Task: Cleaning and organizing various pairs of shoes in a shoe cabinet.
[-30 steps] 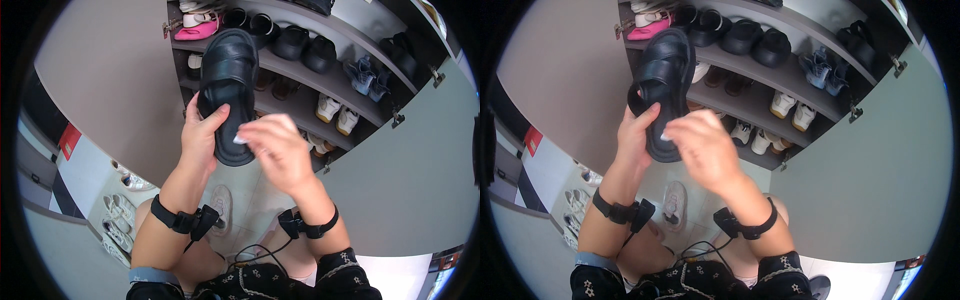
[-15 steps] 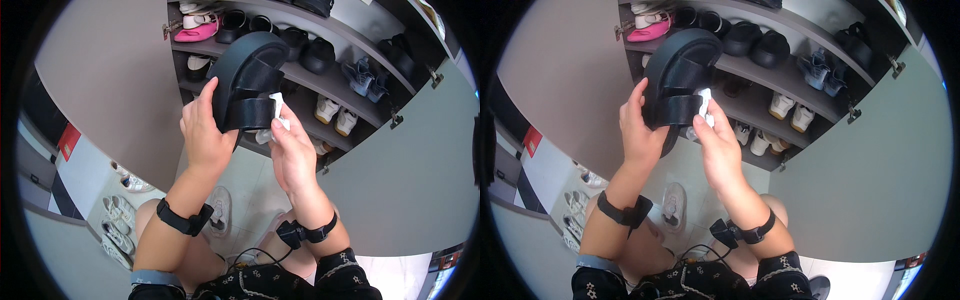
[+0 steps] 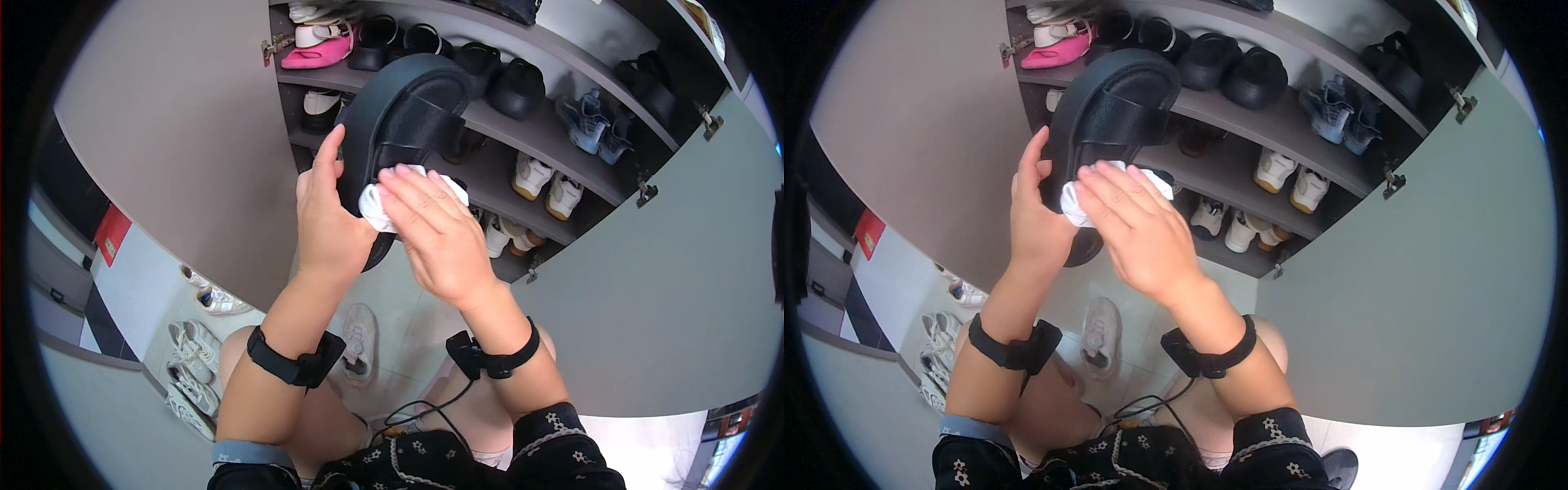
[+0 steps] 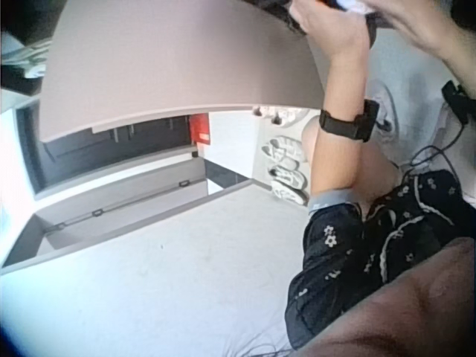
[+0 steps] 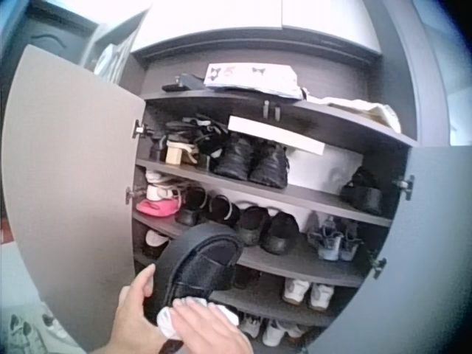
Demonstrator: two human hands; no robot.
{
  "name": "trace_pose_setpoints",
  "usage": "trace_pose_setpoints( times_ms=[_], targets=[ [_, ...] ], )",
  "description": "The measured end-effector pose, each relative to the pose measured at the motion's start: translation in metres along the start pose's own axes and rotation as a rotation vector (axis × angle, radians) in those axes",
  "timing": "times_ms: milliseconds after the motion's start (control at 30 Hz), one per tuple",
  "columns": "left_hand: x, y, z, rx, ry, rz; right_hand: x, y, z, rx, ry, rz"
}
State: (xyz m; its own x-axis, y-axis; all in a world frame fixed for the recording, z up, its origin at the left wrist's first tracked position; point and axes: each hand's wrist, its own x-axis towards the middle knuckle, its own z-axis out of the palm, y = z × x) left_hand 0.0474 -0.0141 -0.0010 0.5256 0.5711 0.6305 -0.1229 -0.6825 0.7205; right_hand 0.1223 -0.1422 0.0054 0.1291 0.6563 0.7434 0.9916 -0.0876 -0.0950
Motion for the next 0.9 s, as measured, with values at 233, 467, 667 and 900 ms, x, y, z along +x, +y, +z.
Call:
trace_pose_setpoints(
  times_ms=[233,467,667,900],
  targets=[
    [0.004,-0.014,-0.004,-0.252,-0.046,-0.104,-0.002,0.011,-0.006,-0.057,0.075,0.004],
    [0.006,-0.012,-0.006,-0.581,-0.084,-0.303,-0.007,0.022,0.001,-0.132,0.163,0.080],
    [0.006,-0.009,-0.014,-0.458,-0.067,-0.301,-0.015,0.023,0.007,0.001,0.138,0.347],
    [-0.002,0.000,-0.016,0.345,-0.135,0.174,-0.023,0.063,-0.034,-0.128,0.278,0.666]
  ],
)
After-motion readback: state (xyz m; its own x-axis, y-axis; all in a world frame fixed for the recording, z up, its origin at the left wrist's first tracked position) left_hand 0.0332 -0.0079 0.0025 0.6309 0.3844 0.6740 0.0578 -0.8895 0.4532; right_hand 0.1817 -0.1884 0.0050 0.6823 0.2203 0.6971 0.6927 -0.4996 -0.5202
